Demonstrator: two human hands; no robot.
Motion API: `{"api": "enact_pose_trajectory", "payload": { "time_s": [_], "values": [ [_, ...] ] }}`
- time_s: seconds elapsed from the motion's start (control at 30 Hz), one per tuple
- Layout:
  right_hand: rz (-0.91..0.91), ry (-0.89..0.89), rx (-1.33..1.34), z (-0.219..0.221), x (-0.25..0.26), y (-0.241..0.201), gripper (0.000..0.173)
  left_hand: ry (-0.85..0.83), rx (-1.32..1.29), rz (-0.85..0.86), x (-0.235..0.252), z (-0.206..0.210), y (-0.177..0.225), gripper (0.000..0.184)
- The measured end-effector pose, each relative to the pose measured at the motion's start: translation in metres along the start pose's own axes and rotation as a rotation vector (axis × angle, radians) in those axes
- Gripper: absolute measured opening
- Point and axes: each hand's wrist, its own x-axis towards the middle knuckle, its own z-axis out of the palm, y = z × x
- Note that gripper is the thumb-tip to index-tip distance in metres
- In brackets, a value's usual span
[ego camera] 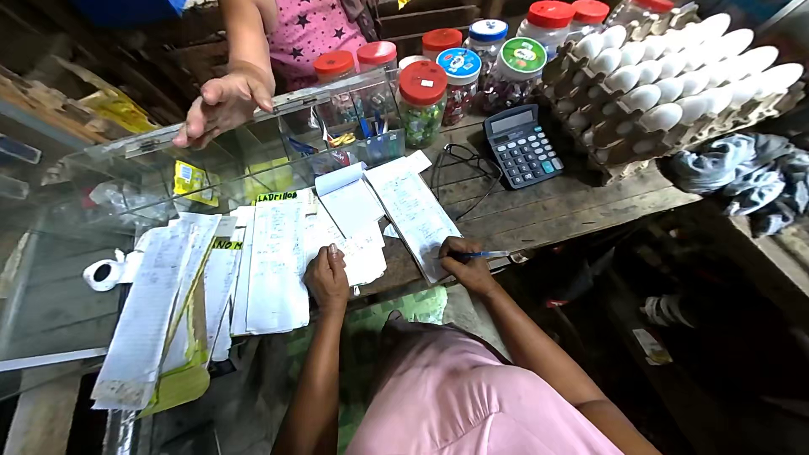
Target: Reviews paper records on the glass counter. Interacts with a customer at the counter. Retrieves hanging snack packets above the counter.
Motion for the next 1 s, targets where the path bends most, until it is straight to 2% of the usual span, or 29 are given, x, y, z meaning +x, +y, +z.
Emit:
{"api": "enact_pose_trajectory", "payload": {
  "time_s": [0.37, 0.6, 0.73, 0.8, 1.0],
  "values": [
    [-0.049, 0.014, -0.149, 0.003, 0.001, 0.004, 0.013, 0.017, -0.004, 0.008, 0.0, 0.0, 0.0, 0.054],
    [-0.027, 0.036, -0.148, 0.004, 0.002, 0.001, 0.013, -0.007, -0.017, 0.001, 0.0, -0.001, 0.0, 0.053],
    [0.086, 0.122, 0.049, 0.001, 0.002, -0.009, 0.011, 0.003, -0.007, -0.001, 0.001, -0.001, 0.002, 0.053],
    [0.08, 0.134, 0.087, -0.002, 0.002, -0.012, 0.012, 0.012, -0.004, 0.001, 0.001, 0.0, 0.001, 0.053],
    [0.015, 0.028, 0.002, -0.003, -0.004, -0.005, 0.01, 0.008, 0.001, 0.011, 0.001, -0.001, 0.002, 0.054]
  ]
}}
